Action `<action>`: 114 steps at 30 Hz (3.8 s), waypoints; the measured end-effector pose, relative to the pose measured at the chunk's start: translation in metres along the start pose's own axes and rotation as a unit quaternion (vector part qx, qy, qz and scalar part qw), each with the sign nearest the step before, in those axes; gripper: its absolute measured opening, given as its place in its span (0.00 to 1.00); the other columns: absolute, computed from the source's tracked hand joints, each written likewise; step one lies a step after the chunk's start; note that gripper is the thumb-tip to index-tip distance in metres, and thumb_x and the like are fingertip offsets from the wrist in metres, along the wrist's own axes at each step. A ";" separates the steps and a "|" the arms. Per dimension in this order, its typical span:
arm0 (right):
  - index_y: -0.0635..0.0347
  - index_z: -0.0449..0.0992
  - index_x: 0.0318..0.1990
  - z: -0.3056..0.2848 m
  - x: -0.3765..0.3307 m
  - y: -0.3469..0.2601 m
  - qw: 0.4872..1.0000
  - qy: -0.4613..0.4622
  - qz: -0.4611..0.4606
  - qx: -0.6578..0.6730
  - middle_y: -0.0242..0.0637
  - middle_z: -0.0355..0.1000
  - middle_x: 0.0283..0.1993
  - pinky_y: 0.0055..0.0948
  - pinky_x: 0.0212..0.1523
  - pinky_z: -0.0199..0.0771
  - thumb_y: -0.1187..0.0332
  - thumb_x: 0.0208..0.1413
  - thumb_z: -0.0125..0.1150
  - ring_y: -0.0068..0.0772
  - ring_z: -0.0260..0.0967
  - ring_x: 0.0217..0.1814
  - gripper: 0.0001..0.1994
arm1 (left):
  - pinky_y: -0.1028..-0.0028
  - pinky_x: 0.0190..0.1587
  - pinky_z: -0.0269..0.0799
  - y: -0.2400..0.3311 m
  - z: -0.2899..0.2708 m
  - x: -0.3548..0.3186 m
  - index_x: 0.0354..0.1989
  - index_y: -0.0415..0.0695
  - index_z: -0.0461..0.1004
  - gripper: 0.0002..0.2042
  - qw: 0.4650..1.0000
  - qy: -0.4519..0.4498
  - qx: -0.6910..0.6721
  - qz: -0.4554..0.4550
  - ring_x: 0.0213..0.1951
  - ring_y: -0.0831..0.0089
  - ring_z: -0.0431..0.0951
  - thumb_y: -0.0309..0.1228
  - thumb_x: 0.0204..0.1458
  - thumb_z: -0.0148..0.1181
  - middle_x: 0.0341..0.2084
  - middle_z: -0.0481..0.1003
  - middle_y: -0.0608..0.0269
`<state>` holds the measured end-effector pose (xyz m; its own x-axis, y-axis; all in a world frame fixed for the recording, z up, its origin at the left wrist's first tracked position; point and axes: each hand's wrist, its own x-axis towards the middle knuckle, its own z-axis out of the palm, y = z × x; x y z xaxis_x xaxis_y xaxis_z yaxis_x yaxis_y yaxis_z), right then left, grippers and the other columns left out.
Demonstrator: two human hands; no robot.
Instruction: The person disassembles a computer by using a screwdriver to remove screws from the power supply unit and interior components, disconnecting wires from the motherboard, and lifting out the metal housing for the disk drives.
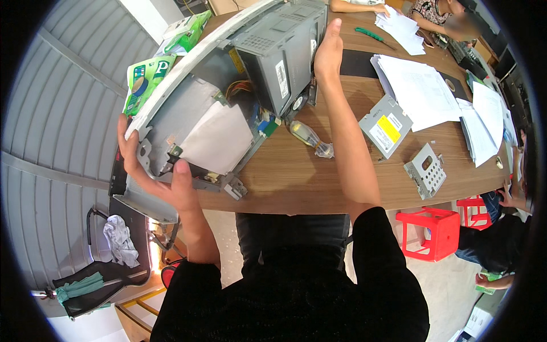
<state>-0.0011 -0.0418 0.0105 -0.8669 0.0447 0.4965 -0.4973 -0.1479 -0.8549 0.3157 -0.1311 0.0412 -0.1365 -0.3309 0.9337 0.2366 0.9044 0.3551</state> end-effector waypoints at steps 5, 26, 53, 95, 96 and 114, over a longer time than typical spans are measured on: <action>0.77 0.71 0.32 0.000 -0.015 -0.009 0.999 0.019 0.004 -0.026 0.47 0.74 0.28 0.41 0.42 0.66 0.45 0.69 0.27 0.40 0.64 0.33 0.37 | 0.57 0.63 0.63 -0.013 0.005 0.004 0.59 0.42 0.62 0.38 0.993 0.038 -0.091 -0.067 0.62 0.52 0.65 0.54 0.45 0.69 0.65 0.57 0.38; 0.72 0.55 0.65 -0.010 -0.083 -0.048 0.958 0.168 -0.216 0.091 0.54 0.53 0.70 0.45 0.71 0.46 0.67 0.66 0.40 0.48 0.50 0.72 0.24 | 0.55 0.66 0.55 -0.004 0.014 -0.007 0.61 0.43 0.61 0.39 0.997 0.049 -0.046 -0.037 0.67 0.48 0.57 0.54 0.46 0.67 0.66 0.55 0.36; 0.65 0.46 0.71 -0.049 -0.198 -0.107 0.939 -0.282 -0.197 -0.010 0.70 0.39 0.73 0.61 0.68 0.47 0.52 0.40 0.77 0.71 0.42 0.74 0.56 | 0.49 0.65 0.55 -0.027 0.000 0.030 0.53 0.37 0.73 0.29 0.989 -0.077 -0.103 0.077 0.60 0.44 0.67 0.54 0.61 0.50 0.53 0.71 0.34; 0.67 0.72 0.51 -0.172 -0.149 -0.069 0.880 -0.322 -0.045 -0.347 0.47 0.64 0.40 0.41 0.44 0.70 0.80 0.35 0.62 0.51 0.67 0.40 0.27 | 0.51 0.65 0.57 -0.029 0.066 0.032 0.54 0.36 0.71 0.28 0.950 -0.173 -0.232 0.119 0.60 0.44 0.69 0.50 0.67 0.34 0.52 0.73 0.37; 0.68 0.71 0.50 -0.180 -0.142 -0.082 0.898 -0.304 -0.046 -0.316 0.45 0.65 0.39 0.39 0.44 0.69 0.80 0.34 0.62 0.48 0.67 0.39 0.27 | 0.52 0.65 0.57 -0.027 0.064 0.032 0.55 0.36 0.70 0.28 0.954 -0.163 -0.227 0.107 0.61 0.44 0.68 0.50 0.67 0.36 0.53 0.72 0.37; 0.54 0.60 0.47 -0.245 -0.179 -0.122 0.921 -0.177 0.031 0.347 0.37 0.59 0.42 0.18 0.35 0.76 0.67 0.46 0.76 0.23 0.68 0.34 0.28 | 0.69 0.39 0.76 0.054 -0.050 -0.079 0.46 0.37 0.78 0.13 0.825 -0.418 -0.308 -0.223 0.35 0.65 0.81 0.31 0.55 0.61 0.33 0.80 0.54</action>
<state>0.2063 0.2107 -0.0109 -0.7658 -0.2922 0.5729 -0.1987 -0.7398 -0.6428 0.3874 -0.0694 -0.0108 -0.8972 -0.0595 0.4375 0.3921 0.3481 0.8515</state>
